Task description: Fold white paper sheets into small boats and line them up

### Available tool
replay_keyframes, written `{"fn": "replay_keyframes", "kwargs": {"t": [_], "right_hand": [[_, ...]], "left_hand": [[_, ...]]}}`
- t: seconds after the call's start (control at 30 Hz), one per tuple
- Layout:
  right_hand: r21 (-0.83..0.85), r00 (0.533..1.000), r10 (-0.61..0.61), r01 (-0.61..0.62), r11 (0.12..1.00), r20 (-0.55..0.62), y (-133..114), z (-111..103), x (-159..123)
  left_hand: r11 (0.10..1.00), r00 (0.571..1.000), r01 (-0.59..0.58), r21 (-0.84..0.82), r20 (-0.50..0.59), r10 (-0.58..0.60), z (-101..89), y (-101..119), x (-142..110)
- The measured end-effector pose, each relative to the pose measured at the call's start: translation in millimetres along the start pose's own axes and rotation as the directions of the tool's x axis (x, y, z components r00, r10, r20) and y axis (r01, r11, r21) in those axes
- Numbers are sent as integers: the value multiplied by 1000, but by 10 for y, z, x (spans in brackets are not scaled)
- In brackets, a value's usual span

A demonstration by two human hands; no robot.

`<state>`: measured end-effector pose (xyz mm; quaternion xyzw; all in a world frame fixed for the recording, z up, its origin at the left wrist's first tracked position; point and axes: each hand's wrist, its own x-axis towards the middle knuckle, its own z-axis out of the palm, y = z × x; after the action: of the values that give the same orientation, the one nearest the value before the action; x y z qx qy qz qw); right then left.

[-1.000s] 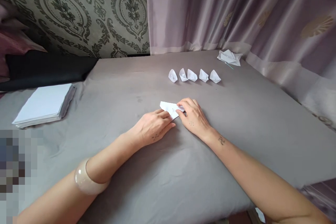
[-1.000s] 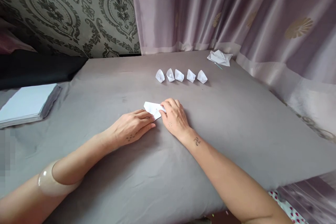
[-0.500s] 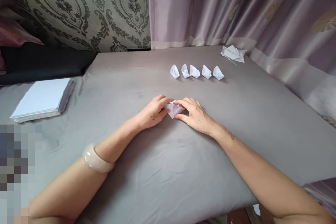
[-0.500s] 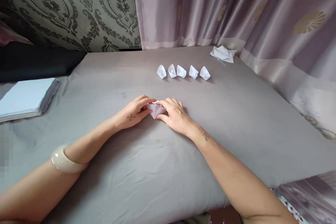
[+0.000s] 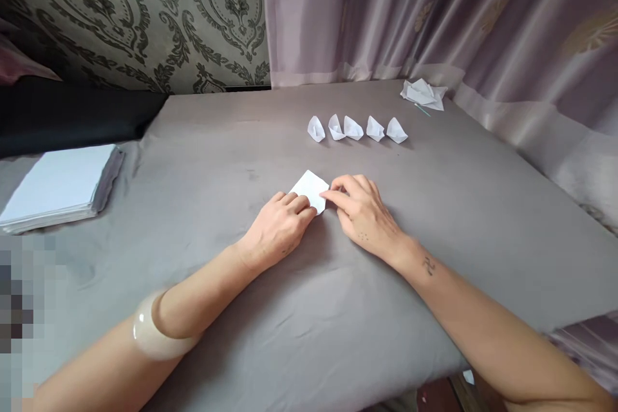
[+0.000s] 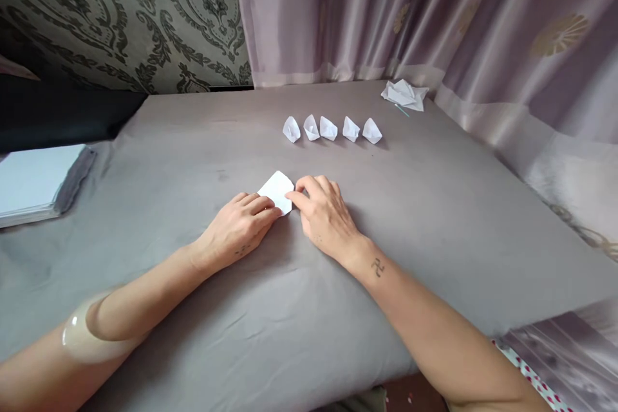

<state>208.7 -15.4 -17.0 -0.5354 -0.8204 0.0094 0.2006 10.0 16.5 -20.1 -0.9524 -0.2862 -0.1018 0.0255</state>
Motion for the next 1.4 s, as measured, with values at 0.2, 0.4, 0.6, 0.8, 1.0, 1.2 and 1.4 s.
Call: {"fn": "replay_keyframes", "kwargs": {"t": [0.2,0.4,0.6,0.8,1.0,1.2,1.4], "right_hand": [[92,996,8,-16,996,87,-112,-22,-117],[138,995,49,-60,989,85,-108,17,-109],[211,985,152,-165,963,77,-130,38,-80],[222,978,175,-196,955,111,-122,32,-69],[223,982,160,-180,958,102,-103,0,-109],[48,993,53,-59,997,108,-155,-1,-165],[-91,990,-8,21,996,140,-197,-1,-165]], "left_hand": [[971,991,120,-206,-28,-128,12,15,-4],[780,895,421,-462,73,-440,4,8,12],[775,878,446,-448,49,-477,28,-27,41],[662,798,575,-481,150,-584,-1,-16,87],[664,793,586,-466,159,-588,12,-29,96],[649,787,595,-474,178,-591,21,-38,88],[637,781,603,-480,194,-593,19,-37,98]]}}
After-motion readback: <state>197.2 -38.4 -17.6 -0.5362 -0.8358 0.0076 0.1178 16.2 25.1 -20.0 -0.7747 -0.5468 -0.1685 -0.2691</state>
